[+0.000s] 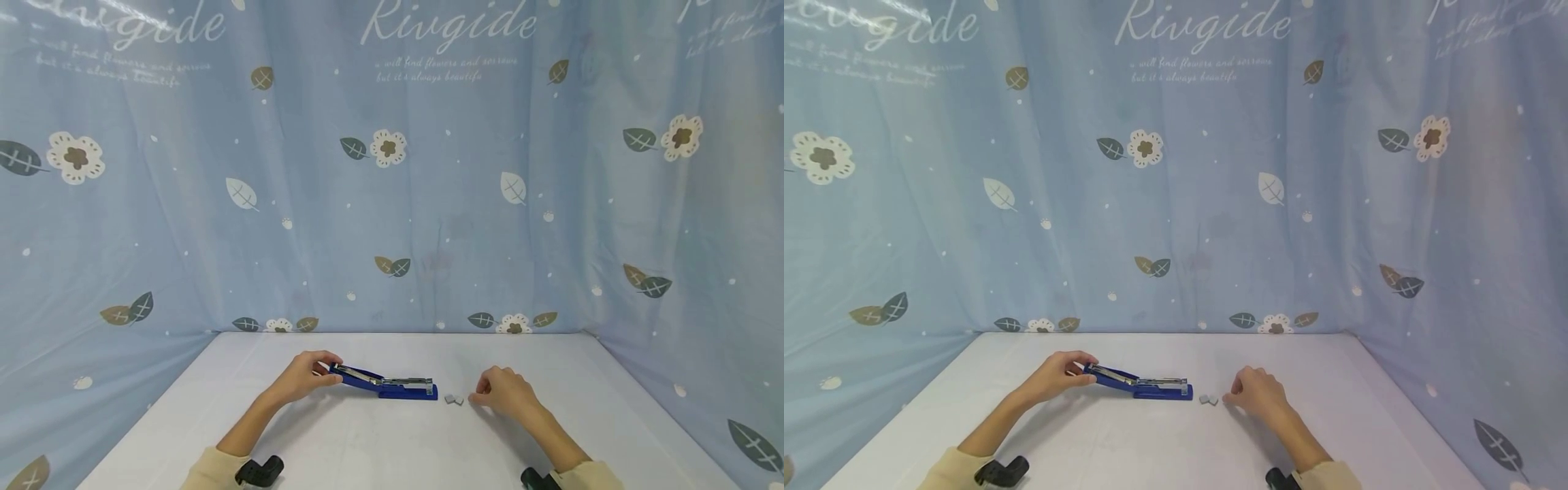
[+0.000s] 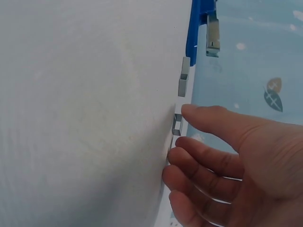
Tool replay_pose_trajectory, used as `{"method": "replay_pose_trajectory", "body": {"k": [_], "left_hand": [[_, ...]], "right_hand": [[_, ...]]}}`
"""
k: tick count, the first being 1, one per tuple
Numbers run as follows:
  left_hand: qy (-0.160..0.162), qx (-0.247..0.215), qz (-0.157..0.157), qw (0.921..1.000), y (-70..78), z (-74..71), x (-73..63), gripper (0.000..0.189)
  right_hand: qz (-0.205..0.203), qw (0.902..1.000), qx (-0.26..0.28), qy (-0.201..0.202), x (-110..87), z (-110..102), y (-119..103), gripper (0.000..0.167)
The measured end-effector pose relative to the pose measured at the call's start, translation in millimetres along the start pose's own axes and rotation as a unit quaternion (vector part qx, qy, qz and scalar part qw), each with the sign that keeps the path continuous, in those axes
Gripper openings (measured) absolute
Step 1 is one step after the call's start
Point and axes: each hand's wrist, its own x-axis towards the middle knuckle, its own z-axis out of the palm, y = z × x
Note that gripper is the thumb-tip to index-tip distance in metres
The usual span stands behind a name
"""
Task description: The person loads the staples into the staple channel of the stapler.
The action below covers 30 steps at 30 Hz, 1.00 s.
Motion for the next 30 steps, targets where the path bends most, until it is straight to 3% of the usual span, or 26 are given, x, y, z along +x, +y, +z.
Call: {"method": "replay_pose_trajectory", "body": {"k": [30], "left_hand": [[-0.007, -0.013, 0.012, 0.9998, 3.6, -0.4, -1.2, 0.038]], "right_hand": [[-0.019, 0.9997, 0.003, -0.013, -0.5, -1.0, 2.0, 0.018]]}}
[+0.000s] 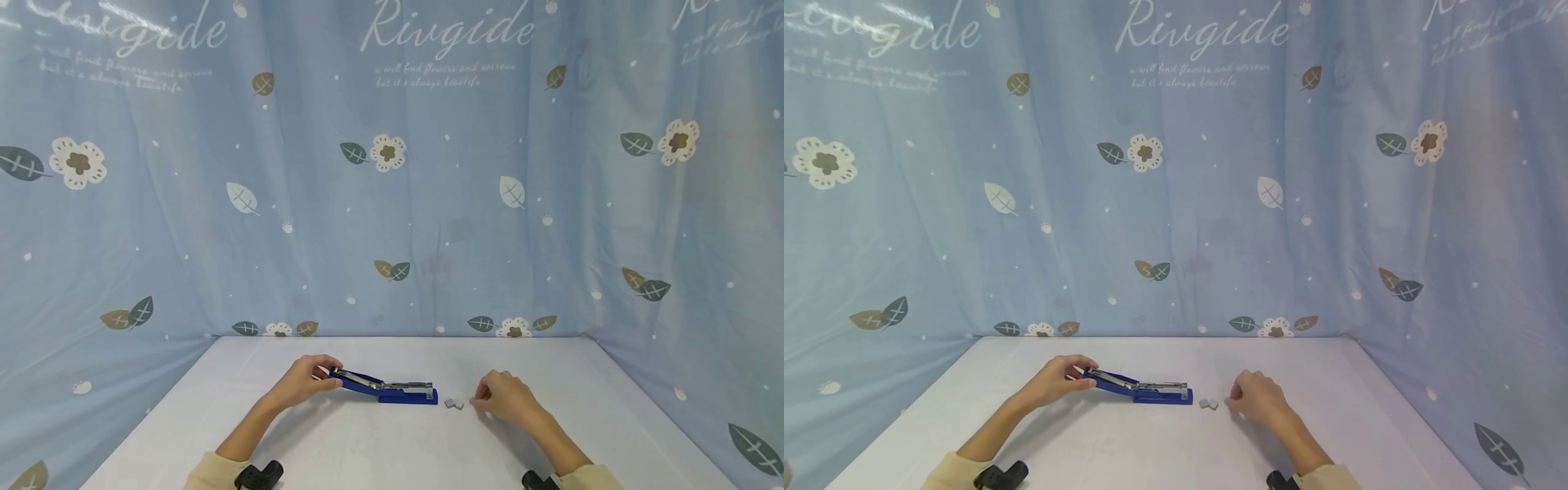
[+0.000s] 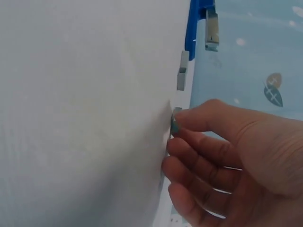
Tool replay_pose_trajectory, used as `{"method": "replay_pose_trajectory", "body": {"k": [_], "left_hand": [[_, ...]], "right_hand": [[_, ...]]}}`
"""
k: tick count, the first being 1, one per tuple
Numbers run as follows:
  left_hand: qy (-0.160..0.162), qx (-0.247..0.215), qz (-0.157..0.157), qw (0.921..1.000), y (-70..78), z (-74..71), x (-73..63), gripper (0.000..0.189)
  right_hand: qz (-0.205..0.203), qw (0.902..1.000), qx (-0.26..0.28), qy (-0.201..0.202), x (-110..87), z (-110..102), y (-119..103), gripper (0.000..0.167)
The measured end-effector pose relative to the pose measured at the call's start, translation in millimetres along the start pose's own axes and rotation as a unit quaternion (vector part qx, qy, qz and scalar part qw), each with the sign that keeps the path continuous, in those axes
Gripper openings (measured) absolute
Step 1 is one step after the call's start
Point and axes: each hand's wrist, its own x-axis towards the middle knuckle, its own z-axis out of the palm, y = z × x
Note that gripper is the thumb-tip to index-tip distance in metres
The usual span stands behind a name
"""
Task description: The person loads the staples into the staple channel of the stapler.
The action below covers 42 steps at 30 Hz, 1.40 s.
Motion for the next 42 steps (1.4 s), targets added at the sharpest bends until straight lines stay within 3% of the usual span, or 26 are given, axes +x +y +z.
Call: {"method": "replay_pose_trajectory", "body": {"k": [12, 21, 29, 42], "left_hand": [[-0.001, 0.002, -0.001, 1.0000, -3.5, 1.4, 1.0, 0.039], [0.000, 0.004, 0.001, 1.0000, -1.8, 0.1, 0.9, 0.038], [-0.002, 0.004, -0.005, 1.0000, -3.1, 1.1, 1.0, 0.041], [-0.003, 0.003, -0.003, 1.0000, -3.2, 1.6, 1.7, 0.036]], "right_hand": [[-0.023, 0.9991, 0.002, -0.034, 0.8, -3, 1, 0.015], [-0.080, 0.9954, 0.009, -0.051, -0.9, -10, 4, 0.011], [-0.078, 0.9937, 0.022, -0.077, 2.6, -9, 10, 0.012], [-0.117, 0.9901, 0.038, -0.067, 6.7, -12, 18, 0.010]]}}
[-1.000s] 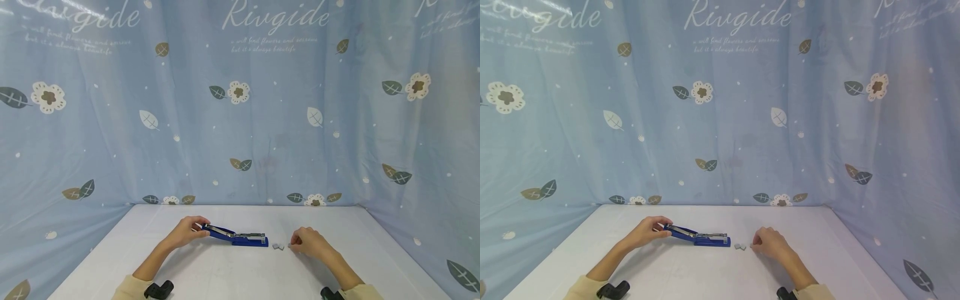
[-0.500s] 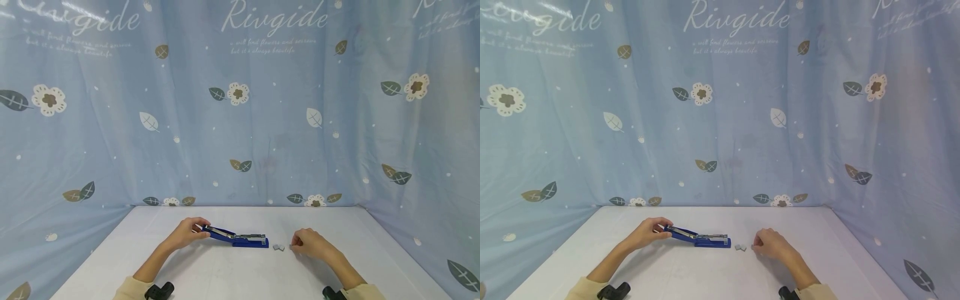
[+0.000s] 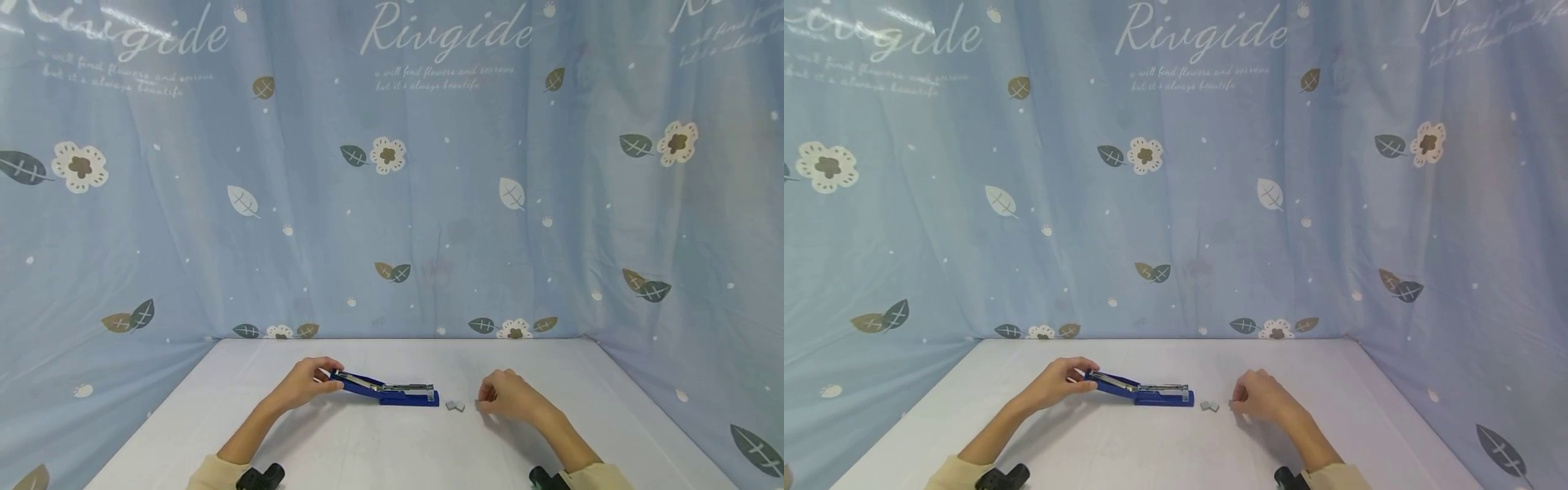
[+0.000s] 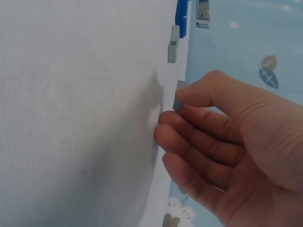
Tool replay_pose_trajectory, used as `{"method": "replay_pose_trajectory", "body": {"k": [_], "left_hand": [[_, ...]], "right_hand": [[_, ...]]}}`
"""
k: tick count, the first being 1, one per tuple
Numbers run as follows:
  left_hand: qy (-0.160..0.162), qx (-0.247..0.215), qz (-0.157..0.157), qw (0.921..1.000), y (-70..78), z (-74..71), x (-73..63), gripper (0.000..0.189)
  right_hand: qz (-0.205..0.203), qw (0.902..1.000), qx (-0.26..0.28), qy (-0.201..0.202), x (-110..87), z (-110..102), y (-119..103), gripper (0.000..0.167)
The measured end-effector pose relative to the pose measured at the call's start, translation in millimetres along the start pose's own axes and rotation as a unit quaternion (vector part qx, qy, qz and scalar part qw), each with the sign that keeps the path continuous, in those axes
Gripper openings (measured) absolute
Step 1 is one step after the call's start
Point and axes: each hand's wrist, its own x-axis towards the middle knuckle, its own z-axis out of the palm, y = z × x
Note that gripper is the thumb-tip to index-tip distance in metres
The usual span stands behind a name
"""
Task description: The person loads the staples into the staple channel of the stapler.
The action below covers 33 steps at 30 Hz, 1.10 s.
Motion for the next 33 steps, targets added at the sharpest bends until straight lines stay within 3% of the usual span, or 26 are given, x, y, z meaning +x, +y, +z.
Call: {"method": "replay_pose_trajectory", "body": {"k": [33], "left_hand": [[0.001, 0.002, -0.005, 1.0000, 0.5, 1.0, 0.4, 0.036]], "right_hand": [[-0.043, 0.9975, 0.010, 0.056, 7.5, -5.8, 2.1, 0.007]]}}
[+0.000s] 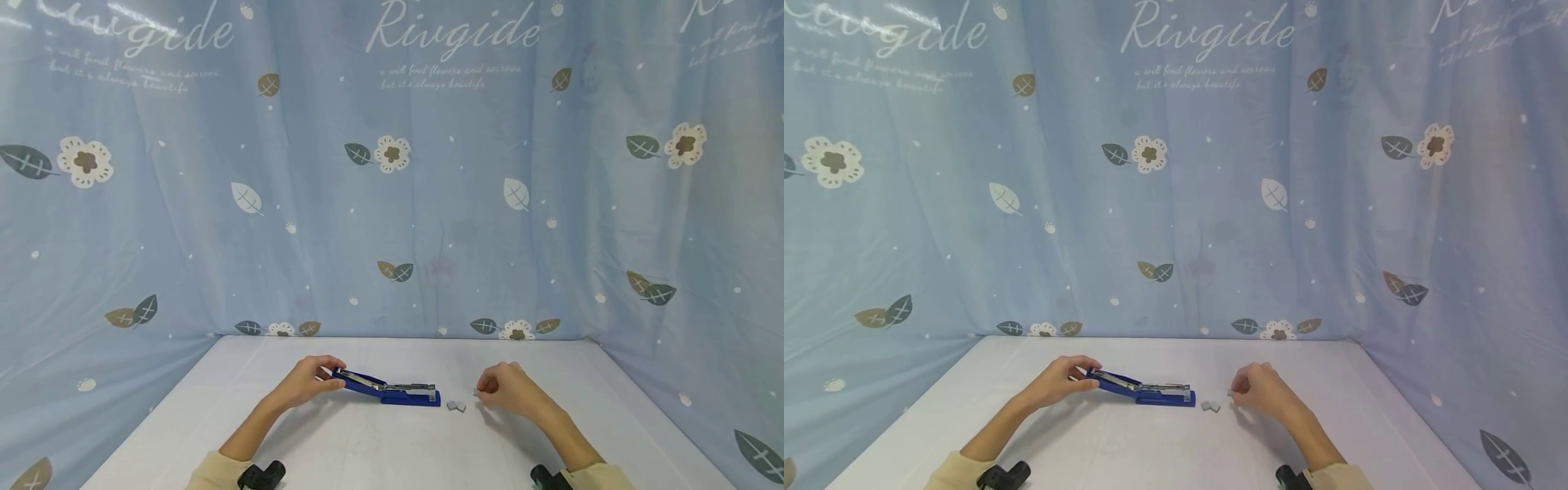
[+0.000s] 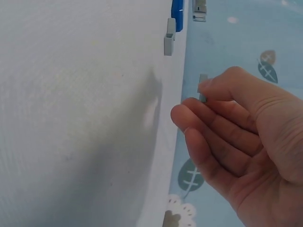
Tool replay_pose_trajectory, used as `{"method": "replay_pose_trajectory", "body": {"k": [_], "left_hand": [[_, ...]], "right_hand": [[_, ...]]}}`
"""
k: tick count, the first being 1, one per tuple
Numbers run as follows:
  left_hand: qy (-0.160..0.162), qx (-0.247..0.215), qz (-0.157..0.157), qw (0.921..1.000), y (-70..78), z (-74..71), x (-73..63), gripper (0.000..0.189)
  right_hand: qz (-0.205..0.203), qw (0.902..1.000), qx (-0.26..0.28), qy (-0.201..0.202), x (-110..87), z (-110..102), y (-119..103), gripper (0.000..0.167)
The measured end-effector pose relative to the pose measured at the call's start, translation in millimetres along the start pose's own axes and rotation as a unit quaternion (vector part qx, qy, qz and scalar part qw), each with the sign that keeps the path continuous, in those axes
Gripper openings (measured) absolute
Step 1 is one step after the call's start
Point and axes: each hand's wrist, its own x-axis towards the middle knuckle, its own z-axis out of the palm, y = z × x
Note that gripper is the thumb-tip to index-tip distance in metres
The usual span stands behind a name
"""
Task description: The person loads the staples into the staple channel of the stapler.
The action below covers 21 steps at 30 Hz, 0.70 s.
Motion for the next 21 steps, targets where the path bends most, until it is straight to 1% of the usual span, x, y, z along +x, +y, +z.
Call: {"method": "replay_pose_trajectory", "body": {"k": [6, 13, 18, 21], "left_hand": [[-0.002, -0.004, 0.008, 1.0000, 0.9, -0.5, -0.9, 0.038], [-0.004, -0.007, 0.013, 0.9999, 2.7, -0.2, -2.0, 0.038], [0.001, -0.006, 0.021, 0.9998, 3.6, -0.7, -3.4, 0.035], [0.002, -0.005, 0.023, 0.9997, 3.4, -0.7, -3.4, 0.036]], "right_hand": [[0.007, 0.9999, 0.013, -0.003, 0.7, 2, 4, 0.007], [0.033, 0.9989, 0.028, -0.018, -1.4, 7, 9, 0.010], [0.034, 0.9984, 0.040, -0.022, -1.6, 9, 12, 0.011], [0.034, 0.9979, 0.047, -0.028, -1.5, 10, 13, 0.010]]}}
